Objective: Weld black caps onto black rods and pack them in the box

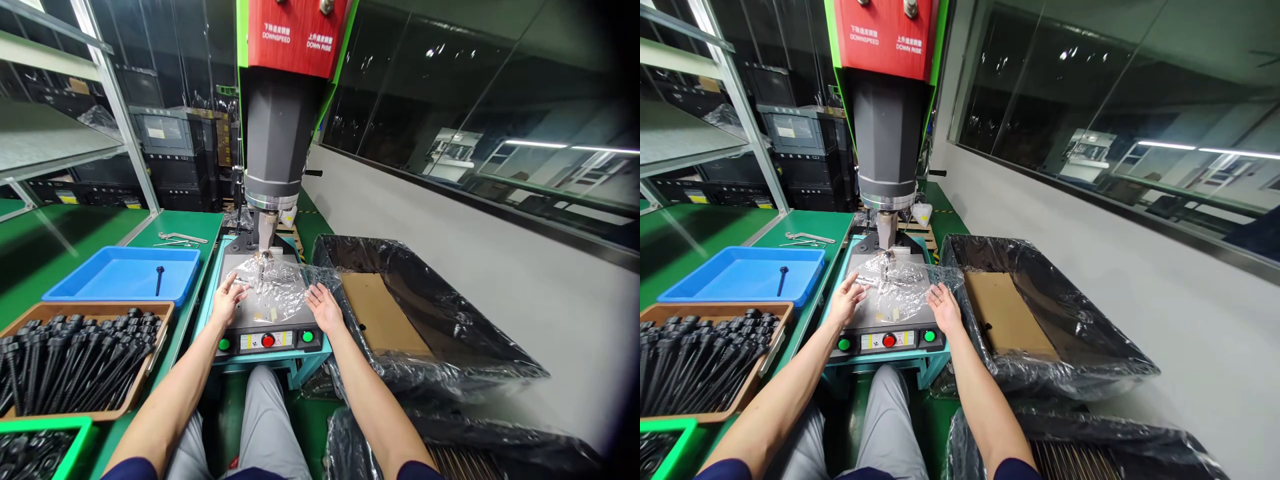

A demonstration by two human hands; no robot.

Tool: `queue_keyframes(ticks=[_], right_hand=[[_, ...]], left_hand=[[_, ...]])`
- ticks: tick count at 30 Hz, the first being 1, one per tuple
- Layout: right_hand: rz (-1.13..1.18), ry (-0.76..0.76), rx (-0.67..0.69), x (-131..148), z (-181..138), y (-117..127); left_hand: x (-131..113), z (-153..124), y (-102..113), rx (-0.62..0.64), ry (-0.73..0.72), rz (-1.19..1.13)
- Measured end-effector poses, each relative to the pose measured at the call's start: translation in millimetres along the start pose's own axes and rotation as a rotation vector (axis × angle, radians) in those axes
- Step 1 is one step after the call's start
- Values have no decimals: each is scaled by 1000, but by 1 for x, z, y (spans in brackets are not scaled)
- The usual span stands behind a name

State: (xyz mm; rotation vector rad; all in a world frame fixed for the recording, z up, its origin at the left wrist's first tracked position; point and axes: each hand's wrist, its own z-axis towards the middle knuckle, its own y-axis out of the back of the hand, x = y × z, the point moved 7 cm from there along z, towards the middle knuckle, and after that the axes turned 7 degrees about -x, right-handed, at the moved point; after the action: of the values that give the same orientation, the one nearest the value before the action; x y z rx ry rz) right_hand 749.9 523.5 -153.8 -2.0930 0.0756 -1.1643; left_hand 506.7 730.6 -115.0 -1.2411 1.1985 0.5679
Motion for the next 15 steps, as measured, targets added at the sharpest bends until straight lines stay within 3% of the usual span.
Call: queue_keyframes(ticks=[9, 15], right_hand=[[-125, -81, -21, -17, -4, 8], [-241, -34, -32, -21, -3, 18]], left_hand=[[13, 9, 9, -21, 19, -2], [13, 6, 9, -1, 15, 5]])
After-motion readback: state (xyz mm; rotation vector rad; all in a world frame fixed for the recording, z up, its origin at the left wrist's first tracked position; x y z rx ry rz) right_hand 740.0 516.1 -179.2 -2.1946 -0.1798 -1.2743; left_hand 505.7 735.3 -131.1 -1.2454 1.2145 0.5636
